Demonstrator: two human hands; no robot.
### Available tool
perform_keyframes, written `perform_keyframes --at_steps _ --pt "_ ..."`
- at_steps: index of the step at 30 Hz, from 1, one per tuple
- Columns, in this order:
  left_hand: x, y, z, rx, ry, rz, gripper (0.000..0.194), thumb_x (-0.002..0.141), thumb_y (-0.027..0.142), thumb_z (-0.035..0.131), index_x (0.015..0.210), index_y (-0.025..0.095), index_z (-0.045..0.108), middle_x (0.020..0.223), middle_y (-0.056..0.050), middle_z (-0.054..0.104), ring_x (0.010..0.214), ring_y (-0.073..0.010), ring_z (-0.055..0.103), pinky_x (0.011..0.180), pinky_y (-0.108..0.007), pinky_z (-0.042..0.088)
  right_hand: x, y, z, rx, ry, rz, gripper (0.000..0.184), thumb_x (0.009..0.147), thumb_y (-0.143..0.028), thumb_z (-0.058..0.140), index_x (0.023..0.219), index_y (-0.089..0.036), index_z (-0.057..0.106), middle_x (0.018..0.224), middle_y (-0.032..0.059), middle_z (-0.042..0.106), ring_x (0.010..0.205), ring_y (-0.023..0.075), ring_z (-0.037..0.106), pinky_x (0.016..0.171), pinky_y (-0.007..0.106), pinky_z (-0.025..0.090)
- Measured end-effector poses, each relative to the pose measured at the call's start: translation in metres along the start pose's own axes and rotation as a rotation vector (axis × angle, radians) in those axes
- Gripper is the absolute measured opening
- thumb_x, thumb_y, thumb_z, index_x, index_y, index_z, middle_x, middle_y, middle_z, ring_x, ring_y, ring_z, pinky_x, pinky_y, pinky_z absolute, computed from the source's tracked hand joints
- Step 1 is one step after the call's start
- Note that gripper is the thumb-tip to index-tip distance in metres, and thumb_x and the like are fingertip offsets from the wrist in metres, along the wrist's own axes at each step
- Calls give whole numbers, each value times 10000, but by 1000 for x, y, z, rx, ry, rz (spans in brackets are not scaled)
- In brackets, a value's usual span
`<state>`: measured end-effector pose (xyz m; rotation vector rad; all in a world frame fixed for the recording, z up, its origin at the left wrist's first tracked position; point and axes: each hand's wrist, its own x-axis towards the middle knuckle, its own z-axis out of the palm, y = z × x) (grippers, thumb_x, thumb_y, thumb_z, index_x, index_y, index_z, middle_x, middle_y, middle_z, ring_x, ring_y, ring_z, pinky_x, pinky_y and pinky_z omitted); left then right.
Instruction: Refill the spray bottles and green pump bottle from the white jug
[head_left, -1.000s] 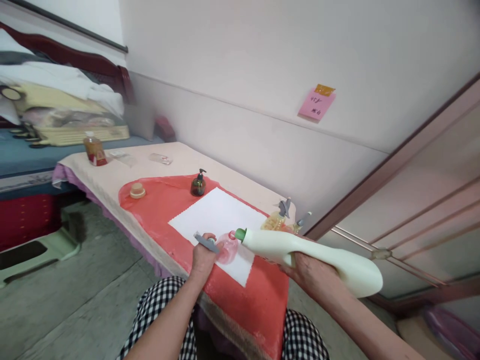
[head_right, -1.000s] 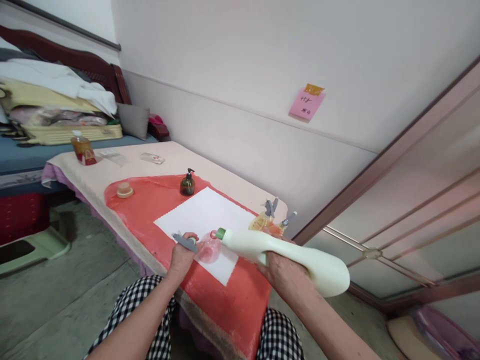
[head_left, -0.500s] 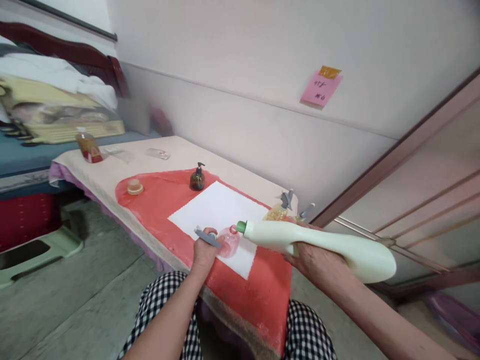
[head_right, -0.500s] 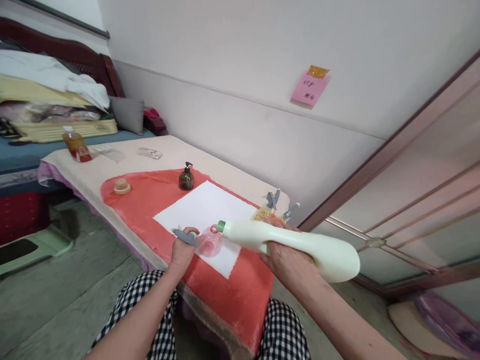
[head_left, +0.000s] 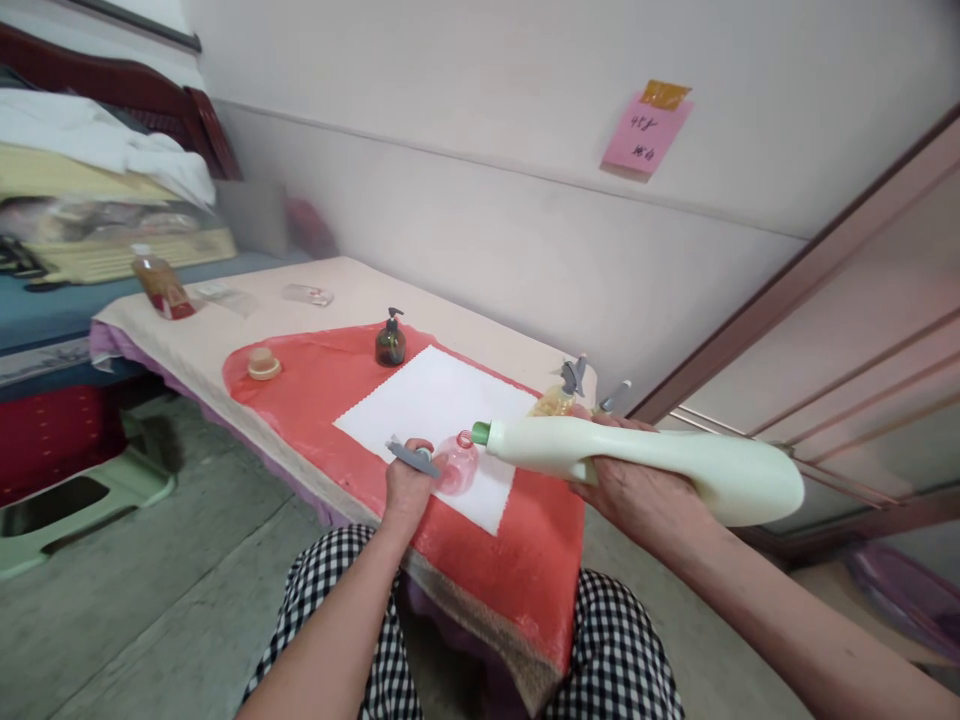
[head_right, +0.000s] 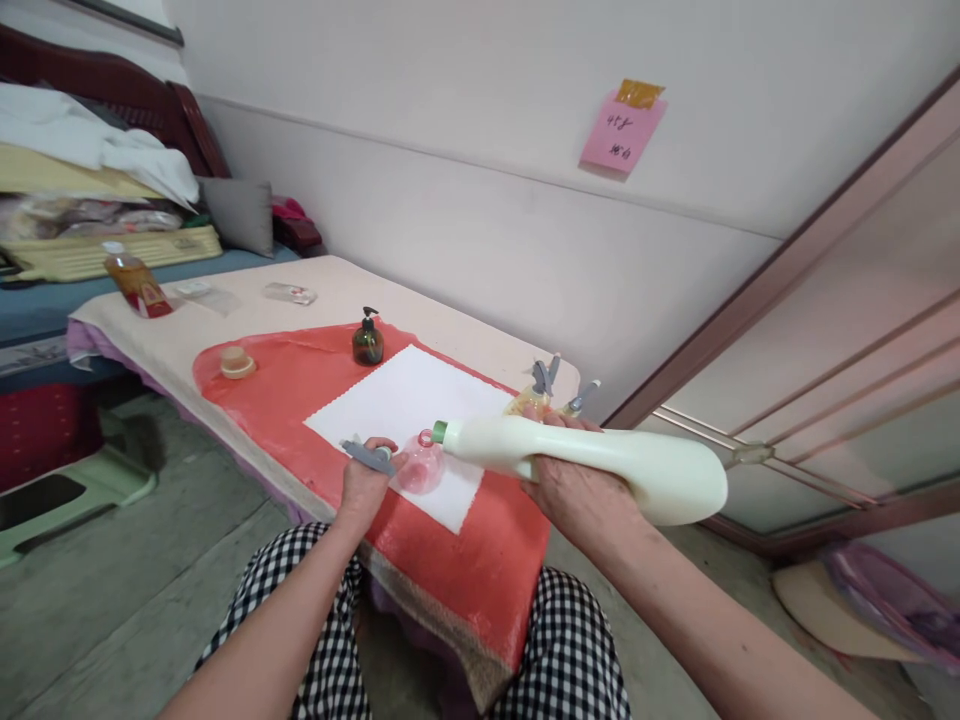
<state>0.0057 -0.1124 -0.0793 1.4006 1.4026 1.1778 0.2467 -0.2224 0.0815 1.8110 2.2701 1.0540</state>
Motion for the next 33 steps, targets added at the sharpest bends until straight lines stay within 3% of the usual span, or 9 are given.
perform_keyframes --at_steps 5,9,16,21,33 --pt "0 2 -1 7 -3 -3 222 690 400 684 816 232 612 665 40 612 594 -141 546 596 -252 406 2 -4 -2 8 -95 10 646 789 -351 655 1321 -22 493 1259 257 584 1133 406 556 960 517 456" --pt "0 4 -1 15 2 -5 221 691 391 693 832 236 621 708 30 640 630 -144 569 624 -253 415 3 -5 -4 101 -65 17 584 816 -247 593 1366 -101 458 1277 205 582 1182 374 532 968 509 445" --pt "0 2 0 18 -4 1 219 686 382 708 824 232 627 695 37 629 618 -136 551 610 -251 399 5 -3 -11 37 -52 7 603 834 -232 521 1404 -86 388 1219 209 587 1054 371 575 878 491 465" --pt "0 2 0 14 -15 13 226 692 402 696 813 225 624 660 47 593 599 -130 526 588 -249 387 7 -3 -14 -17 -81 -5 529 813 -216 522 1320 -74 479 1114 196 610 1024 352 560 890 465 447" --pt "-1 5 0 27 -22 1 225 685 409 681 804 229 617 645 44 582 585 -137 519 577 -254 390 11 -3 -17 -34 -102 7 647 813 -198 501 1433 -79 358 1106 192 617 971 364 568 841 469 451"
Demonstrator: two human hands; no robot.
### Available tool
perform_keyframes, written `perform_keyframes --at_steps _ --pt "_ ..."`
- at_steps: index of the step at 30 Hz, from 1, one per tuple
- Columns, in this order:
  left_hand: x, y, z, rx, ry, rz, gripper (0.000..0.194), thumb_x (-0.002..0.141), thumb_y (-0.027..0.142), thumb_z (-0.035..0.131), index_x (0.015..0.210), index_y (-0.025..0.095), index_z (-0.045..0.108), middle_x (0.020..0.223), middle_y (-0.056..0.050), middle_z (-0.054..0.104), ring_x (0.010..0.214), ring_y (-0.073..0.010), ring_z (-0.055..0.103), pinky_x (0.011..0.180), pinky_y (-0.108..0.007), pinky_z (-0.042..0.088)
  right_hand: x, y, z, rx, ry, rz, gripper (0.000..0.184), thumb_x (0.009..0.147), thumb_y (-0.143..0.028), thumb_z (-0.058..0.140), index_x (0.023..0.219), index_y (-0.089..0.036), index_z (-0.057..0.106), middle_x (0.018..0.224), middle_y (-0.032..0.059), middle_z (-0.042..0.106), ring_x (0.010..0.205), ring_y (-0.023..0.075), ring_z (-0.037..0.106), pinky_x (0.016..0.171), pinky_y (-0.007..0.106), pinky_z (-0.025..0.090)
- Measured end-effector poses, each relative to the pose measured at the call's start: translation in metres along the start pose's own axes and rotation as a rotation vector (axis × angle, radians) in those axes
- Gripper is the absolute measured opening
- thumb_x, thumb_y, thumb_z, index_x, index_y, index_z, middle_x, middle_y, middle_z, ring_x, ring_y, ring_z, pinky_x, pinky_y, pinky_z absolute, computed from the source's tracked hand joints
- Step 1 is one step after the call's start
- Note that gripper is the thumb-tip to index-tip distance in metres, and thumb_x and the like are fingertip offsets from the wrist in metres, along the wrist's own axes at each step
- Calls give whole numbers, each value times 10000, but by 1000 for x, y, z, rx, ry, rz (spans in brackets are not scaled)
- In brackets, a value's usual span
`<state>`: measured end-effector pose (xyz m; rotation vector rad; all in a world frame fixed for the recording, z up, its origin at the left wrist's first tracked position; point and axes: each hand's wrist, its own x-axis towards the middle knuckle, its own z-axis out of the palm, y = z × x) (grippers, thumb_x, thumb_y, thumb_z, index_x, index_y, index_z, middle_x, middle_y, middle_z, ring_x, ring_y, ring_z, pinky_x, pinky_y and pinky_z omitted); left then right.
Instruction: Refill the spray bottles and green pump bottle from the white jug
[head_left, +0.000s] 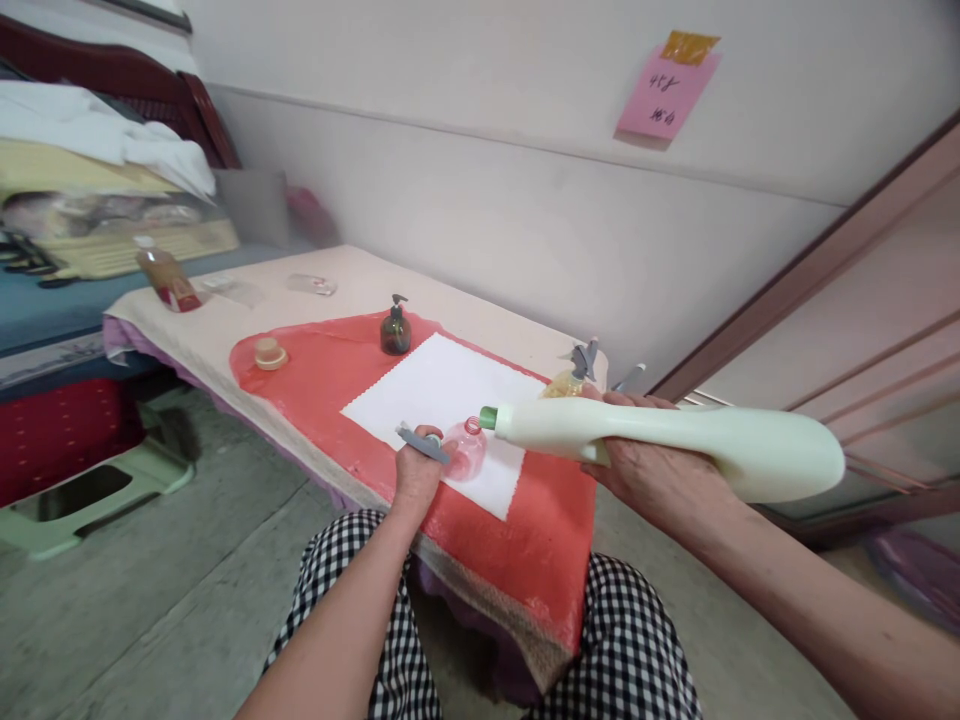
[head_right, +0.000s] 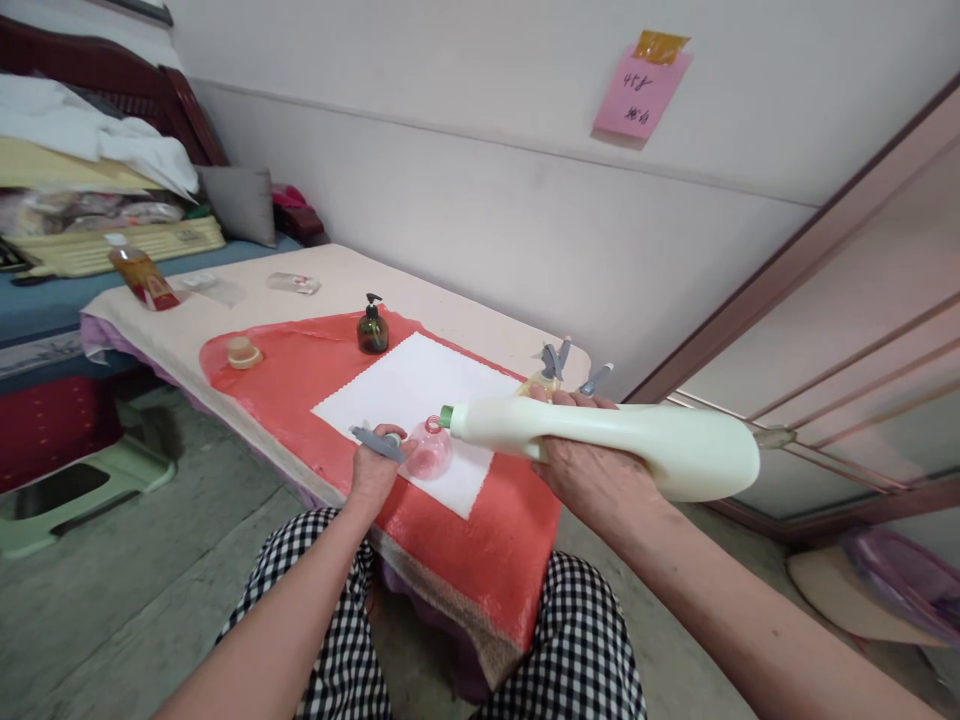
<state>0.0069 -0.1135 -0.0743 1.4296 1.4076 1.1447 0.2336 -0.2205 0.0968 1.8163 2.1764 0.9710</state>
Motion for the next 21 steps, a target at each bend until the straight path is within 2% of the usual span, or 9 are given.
perform_keyframes --at_steps 10,17,21 --pt "1 0 0 20 4 -24 224 676 398 699 807 234 622 637 43 592 592 -144 547 574 -253 389 3 -2 2 22 0 -3 632 811 -233 523 1401 -53 387 1209 204 588 1045 366 546 915 478 439" --pt "1 0 1 15 5 -21 213 670 381 701 799 232 619 588 55 556 562 -138 531 556 -244 383 5 -3 0 16 -20 4 626 832 -237 510 1421 -82 363 1205 192 596 1034 361 549 899 485 448" --pt "1 1 0 -2 3 -25 205 670 371 696 796 231 616 577 62 548 551 -129 522 547 -234 386 5 -2 -5 -4 -47 8 593 820 -223 526 1384 -75 417 1201 198 605 1018 364 559 891 477 449"
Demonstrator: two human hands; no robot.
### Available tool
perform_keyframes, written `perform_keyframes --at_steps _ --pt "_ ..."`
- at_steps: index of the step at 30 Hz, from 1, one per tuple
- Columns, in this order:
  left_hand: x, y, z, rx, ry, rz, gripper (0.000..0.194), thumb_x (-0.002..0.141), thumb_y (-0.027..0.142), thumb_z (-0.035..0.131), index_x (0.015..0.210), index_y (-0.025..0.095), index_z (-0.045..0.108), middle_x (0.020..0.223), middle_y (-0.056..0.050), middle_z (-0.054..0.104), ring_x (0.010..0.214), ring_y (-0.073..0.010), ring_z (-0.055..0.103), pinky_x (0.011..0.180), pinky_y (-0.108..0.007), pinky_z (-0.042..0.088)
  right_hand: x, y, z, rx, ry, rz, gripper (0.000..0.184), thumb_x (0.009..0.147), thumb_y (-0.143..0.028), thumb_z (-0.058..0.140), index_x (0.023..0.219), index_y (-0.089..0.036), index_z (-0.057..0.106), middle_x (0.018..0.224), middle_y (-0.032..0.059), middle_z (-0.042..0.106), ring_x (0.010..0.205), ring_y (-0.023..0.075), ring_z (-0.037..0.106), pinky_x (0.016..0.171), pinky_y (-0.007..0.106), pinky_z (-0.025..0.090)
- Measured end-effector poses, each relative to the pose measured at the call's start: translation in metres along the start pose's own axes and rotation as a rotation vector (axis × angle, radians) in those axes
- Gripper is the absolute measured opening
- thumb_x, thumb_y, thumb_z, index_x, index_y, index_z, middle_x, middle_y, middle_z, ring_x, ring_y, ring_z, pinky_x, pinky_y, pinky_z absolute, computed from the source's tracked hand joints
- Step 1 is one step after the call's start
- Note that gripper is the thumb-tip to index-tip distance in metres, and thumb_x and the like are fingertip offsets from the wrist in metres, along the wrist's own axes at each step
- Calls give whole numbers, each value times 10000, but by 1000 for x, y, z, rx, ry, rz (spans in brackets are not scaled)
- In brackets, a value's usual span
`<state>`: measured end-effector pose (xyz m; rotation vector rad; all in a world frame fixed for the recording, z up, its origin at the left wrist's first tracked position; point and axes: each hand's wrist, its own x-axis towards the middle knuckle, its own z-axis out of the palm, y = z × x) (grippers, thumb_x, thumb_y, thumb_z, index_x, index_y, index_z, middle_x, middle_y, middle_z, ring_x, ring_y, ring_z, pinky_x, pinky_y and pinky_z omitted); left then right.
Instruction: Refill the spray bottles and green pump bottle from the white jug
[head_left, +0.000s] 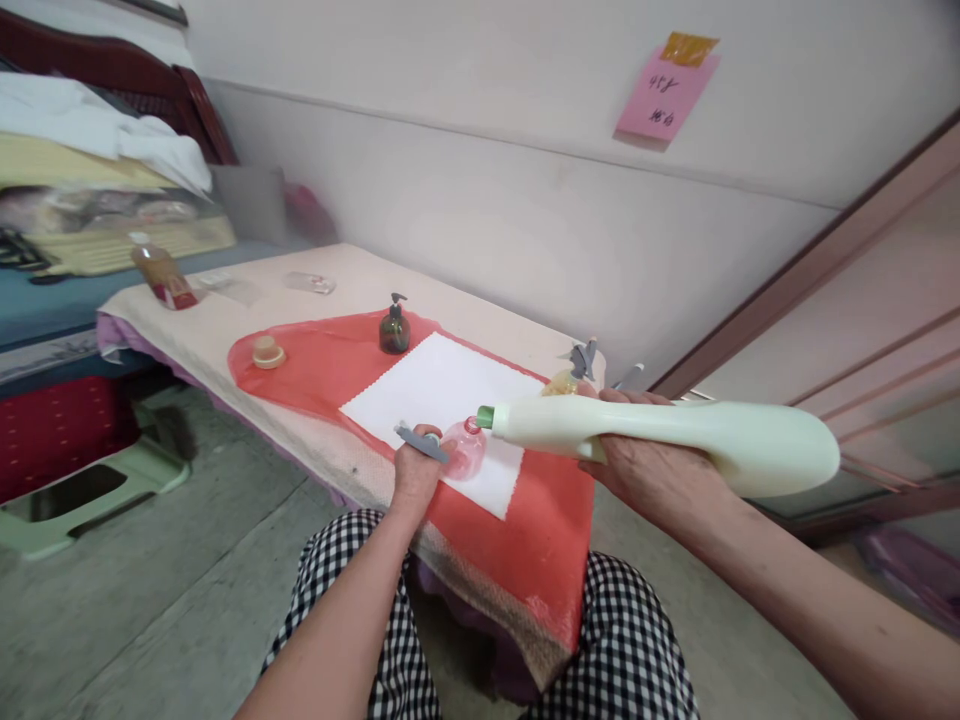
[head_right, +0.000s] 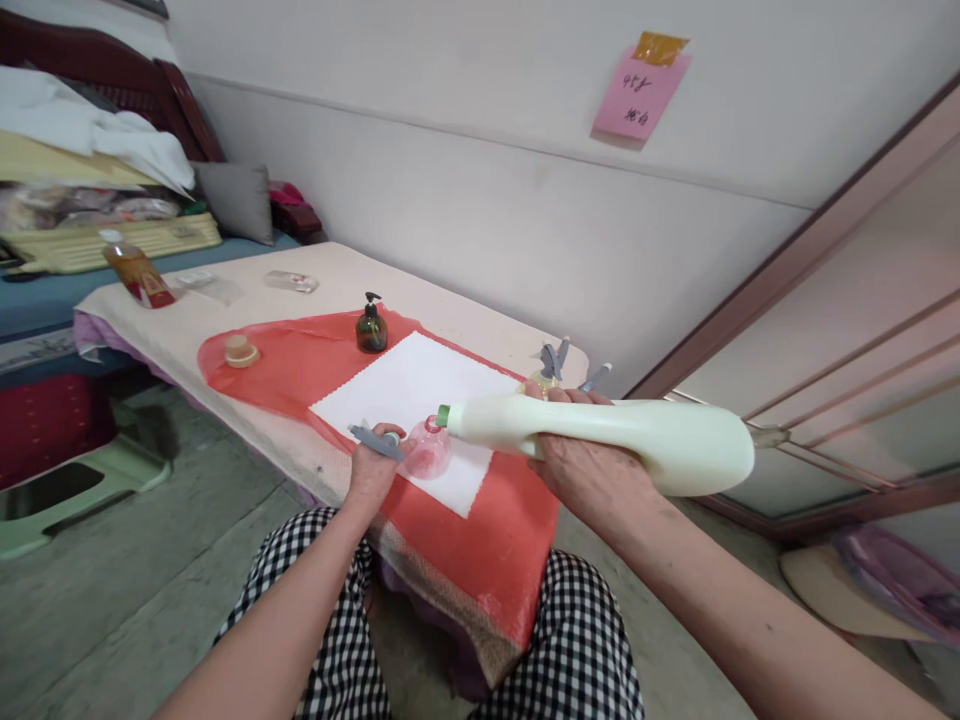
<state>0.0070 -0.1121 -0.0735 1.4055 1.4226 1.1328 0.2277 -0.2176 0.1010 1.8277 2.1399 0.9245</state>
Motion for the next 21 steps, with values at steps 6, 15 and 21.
perform_keyframes --at_steps 6,15,21 --pt "0 0 0 -3 1 -12 212 661 374 701 797 232 621 563 65 540 534 -126 515 525 -230 374 -3 3 2 3 29 -9 641 817 -205 521 1429 -105 359 1189 177 598 1016 354 556 877 481 454" --pt "1 -1 1 9 19 -12 207 658 367 703 784 227 617 551 66 520 531 -126 513 523 -232 364 -5 5 2 1 69 -26 688 829 -201 509 1469 -92 285 1197 191 597 1015 360 556 867 487 456" --pt "1 -2 1 14 20 0 212 667 373 705 791 223 622 555 62 535 537 -131 517 528 -239 364 -5 6 -2 -52 59 -28 673 834 -199 510 1462 -95 291 1135 172 622 996 350 567 859 468 447"
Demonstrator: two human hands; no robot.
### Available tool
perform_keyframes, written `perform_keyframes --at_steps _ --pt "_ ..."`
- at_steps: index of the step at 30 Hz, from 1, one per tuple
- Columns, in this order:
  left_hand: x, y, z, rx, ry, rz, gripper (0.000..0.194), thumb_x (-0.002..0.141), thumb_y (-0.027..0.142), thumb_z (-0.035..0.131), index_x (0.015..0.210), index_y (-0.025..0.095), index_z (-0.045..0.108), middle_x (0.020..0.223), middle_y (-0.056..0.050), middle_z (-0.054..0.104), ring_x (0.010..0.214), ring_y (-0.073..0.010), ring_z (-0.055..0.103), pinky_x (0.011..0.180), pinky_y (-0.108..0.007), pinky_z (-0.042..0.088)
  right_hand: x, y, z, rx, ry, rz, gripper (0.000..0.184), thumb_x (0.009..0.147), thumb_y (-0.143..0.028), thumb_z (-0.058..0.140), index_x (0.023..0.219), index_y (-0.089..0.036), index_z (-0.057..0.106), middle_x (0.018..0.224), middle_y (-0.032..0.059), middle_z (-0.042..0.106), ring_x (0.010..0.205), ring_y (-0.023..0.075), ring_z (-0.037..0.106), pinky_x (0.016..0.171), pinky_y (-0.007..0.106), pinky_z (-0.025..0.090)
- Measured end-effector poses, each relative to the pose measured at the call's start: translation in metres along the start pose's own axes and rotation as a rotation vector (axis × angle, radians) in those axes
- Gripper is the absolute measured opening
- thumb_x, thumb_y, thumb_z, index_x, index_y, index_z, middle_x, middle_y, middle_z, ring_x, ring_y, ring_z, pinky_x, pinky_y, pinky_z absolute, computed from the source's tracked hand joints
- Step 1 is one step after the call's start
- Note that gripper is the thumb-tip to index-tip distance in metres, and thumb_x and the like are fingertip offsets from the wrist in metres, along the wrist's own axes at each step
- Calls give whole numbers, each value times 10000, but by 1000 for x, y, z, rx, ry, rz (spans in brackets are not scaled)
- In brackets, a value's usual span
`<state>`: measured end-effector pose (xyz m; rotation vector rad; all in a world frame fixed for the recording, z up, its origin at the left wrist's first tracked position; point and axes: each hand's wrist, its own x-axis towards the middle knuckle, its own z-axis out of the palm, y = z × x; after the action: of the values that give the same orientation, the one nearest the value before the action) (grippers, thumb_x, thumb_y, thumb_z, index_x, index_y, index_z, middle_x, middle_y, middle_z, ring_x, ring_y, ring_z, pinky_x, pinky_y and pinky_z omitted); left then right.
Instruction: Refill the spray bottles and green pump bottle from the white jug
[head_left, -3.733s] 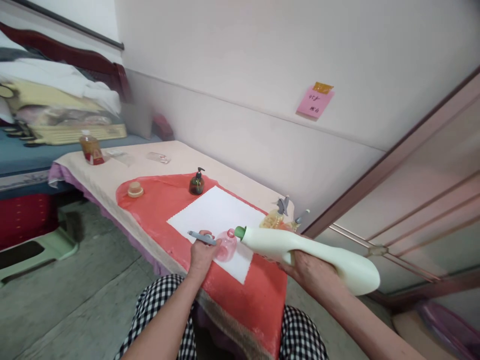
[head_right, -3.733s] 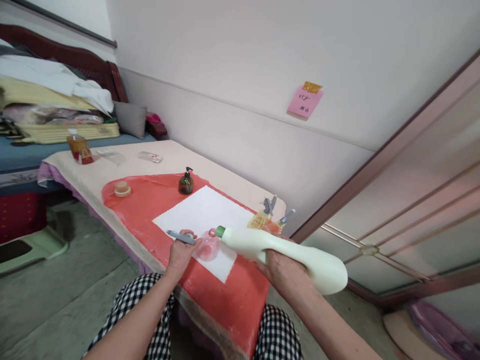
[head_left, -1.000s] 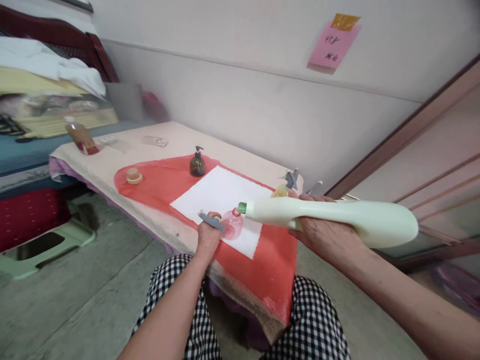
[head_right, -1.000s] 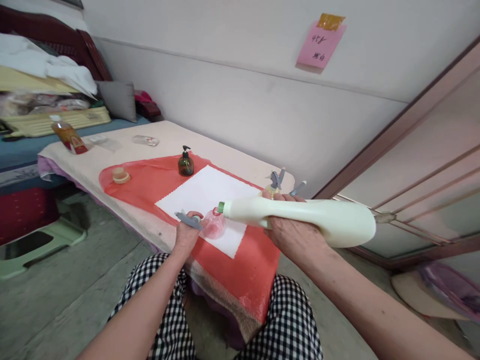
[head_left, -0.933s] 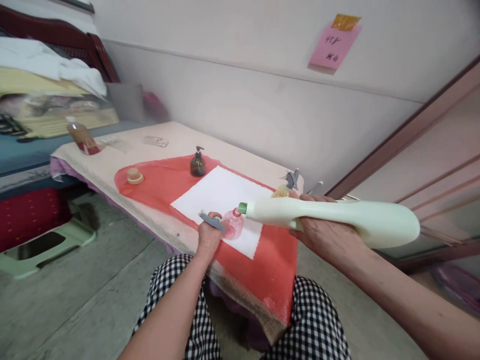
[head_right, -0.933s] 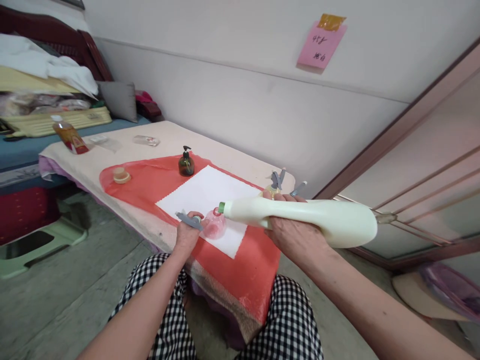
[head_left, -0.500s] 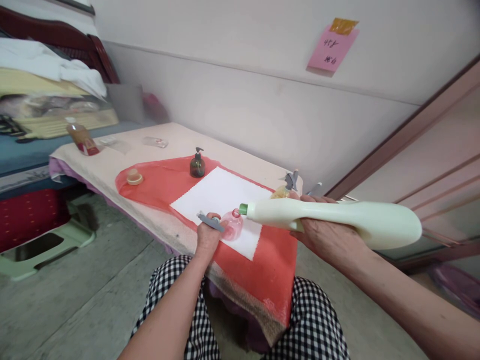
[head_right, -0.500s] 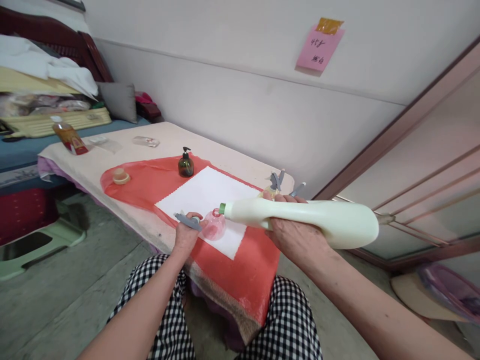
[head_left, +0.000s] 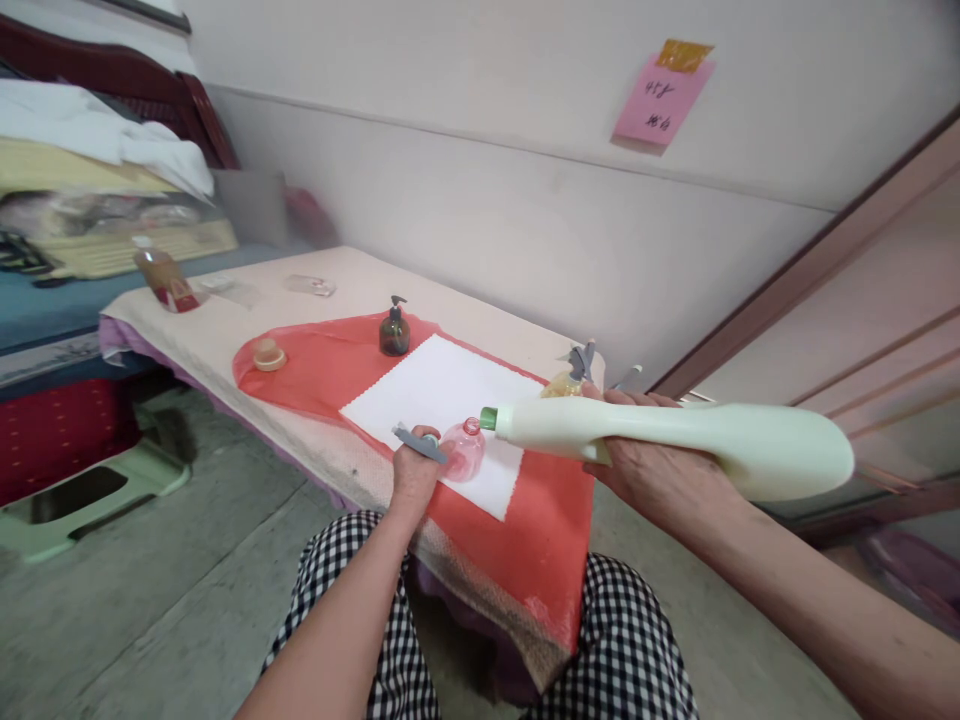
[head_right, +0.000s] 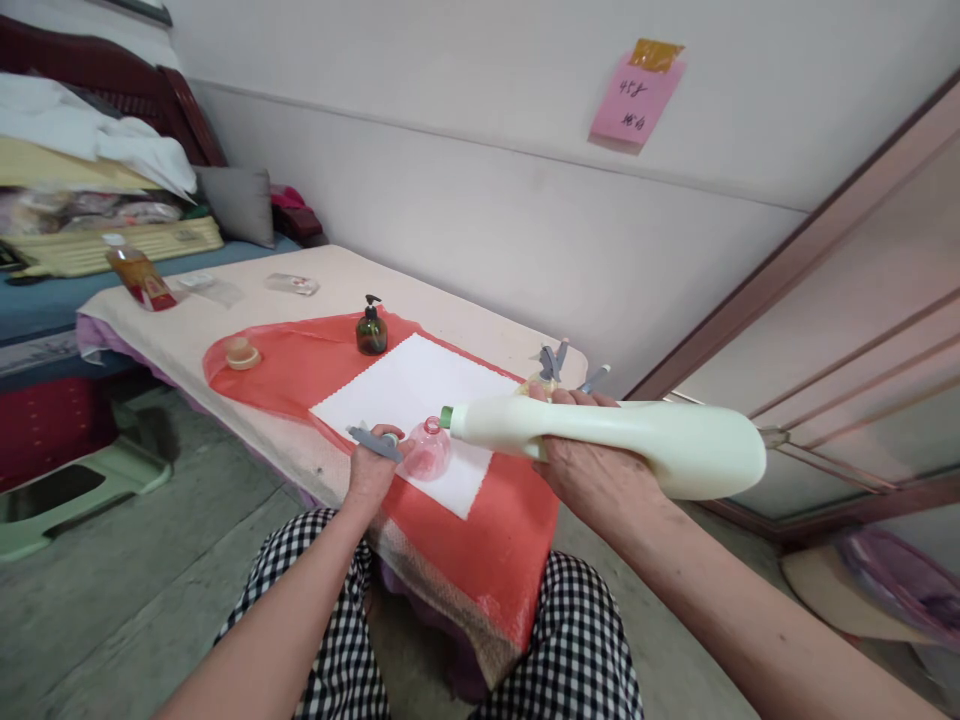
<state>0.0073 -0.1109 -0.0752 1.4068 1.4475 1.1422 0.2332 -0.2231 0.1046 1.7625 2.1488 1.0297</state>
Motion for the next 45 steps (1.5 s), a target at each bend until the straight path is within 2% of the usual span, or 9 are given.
perform_keyframes --at_steps 18,29,40,45 --pt "-1 3 -1 -8 12 5 192 664 349 698 774 215 615 575 52 555 552 -139 513 562 -262 382 -1 3 -6 -16 5 -7 653 817 -189 520 1431 -82 326 1078 158 619 951 321 564 833 441 443" --pt "0 0 -1 -9 10 13 206 668 372 698 782 222 617 589 54 552 559 -134 515 568 -254 380 -1 3 -9 -7 -5 -14 715 835 -204 505 1480 -108 211 1058 143 621 941 322 567 819 441 453" --pt "-1 3 -2 -26 16 2 187 663 352 696 768 218 621 610 45 569 566 -135 519 558 -255 383 -1 4 -10 -16 11 -32 661 825 -190 524 1439 -77 306 1070 161 620 957 335 573 810 447 464" --pt "-2 5 -3 -24 9 -8 187 658 344 704 768 217 623 574 55 545 545 -129 507 550 -250 376 0 3 -12 -32 12 -28 693 817 -178 526 1458 -90 278 1071 159 623 957 335 575 792 441 465"
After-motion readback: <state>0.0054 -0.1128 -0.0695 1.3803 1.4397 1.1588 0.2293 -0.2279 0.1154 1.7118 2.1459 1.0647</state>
